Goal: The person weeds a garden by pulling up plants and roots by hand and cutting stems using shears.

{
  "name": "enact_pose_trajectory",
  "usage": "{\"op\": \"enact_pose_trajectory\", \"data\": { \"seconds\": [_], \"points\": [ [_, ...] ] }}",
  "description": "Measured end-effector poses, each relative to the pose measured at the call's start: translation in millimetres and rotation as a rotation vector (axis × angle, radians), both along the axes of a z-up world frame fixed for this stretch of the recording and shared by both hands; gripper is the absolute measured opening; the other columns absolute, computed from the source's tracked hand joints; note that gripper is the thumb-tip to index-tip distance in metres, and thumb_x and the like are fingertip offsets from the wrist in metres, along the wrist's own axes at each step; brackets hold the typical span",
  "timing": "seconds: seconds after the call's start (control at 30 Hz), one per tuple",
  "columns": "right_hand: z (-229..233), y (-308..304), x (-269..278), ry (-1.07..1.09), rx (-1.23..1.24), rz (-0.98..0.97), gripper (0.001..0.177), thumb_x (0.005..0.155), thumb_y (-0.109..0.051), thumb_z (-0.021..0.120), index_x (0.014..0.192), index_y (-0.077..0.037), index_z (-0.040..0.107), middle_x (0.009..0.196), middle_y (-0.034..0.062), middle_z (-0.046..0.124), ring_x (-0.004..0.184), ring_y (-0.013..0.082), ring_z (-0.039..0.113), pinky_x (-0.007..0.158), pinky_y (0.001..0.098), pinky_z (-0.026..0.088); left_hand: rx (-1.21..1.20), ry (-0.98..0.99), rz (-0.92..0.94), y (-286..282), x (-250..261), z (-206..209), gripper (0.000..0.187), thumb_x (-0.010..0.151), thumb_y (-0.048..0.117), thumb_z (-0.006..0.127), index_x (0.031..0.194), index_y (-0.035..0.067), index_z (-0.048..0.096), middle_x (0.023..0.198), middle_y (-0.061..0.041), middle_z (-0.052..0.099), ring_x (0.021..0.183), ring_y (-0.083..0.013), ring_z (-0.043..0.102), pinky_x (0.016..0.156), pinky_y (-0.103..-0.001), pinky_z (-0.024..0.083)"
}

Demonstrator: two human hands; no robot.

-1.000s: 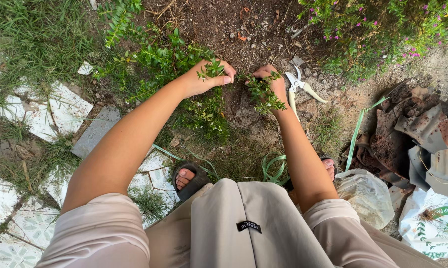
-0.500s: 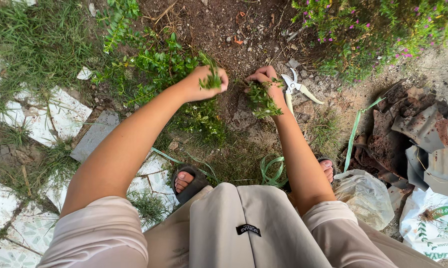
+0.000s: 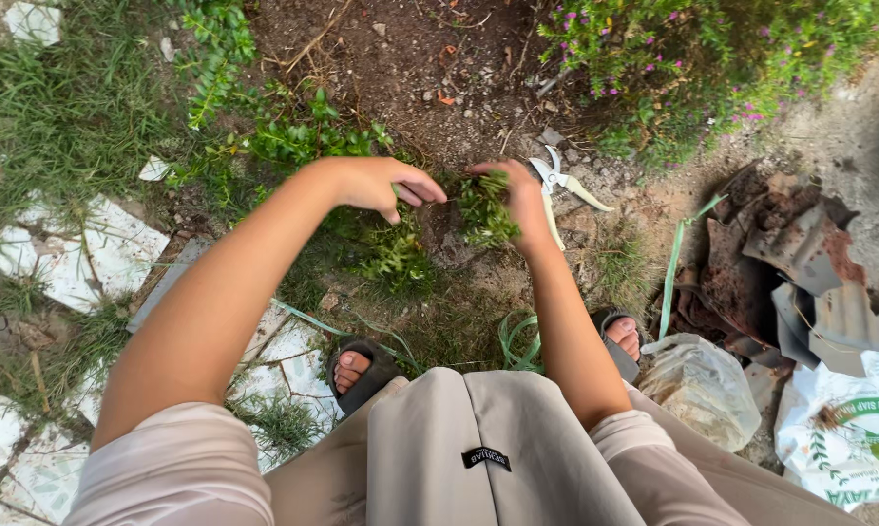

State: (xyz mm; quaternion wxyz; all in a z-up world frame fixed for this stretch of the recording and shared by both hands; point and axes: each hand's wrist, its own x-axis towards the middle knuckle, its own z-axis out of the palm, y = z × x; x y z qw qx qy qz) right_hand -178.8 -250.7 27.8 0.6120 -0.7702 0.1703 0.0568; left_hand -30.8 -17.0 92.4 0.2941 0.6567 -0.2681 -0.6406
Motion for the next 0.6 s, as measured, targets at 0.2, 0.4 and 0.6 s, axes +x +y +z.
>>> {"op": "enact_pose_trajectory", "data": {
  "seconds": [0.2,0.4,0.6],
  "points": [
    [29,-67,-26,0.044,-0.575,-0.204,0.039,0.086,-0.026,0.085,0.119,-0.011,0.071,0.124,0.0113,0.063,0.119,0.0298,0.058,0.103,0.0464,0.05,-0.065,0.06,0.226,-17,14,41,0.056,0.089,0.028,0.059,0.145,0.023,0.054,0.154,-0.005,0.052,0.138,-0.0204,0.051,0.115,-0.046,0.034],
    [-4,-73,-60,0.252,-0.986,-0.091,0.103,0.06,-0.051,0.098,0.139,-0.004,0.052,0.133,0.026,0.047,0.125,0.0446,0.043,0.102,0.058,0.036,-0.122,-0.399,0.426,-63,-6,12,0.028,0.096,0.044,0.067,0.102,0.017,0.073,0.121,-0.006,0.071,0.122,-0.022,0.063,0.11,-0.048,0.047],
    [-4,-66,-74,0.169,-0.956,-0.122,0.087,0.067,-0.048,0.093,0.137,-0.011,0.058,0.127,0.0154,0.054,0.122,0.0388,0.051,0.107,0.053,0.038,-0.121,-0.818,0.174,-71,-13,1,0.011,0.082,0.028,0.08,0.082,0.019,0.075,0.102,-0.003,0.07,0.11,-0.0272,0.062,0.107,-0.055,0.036]
  ]
}}
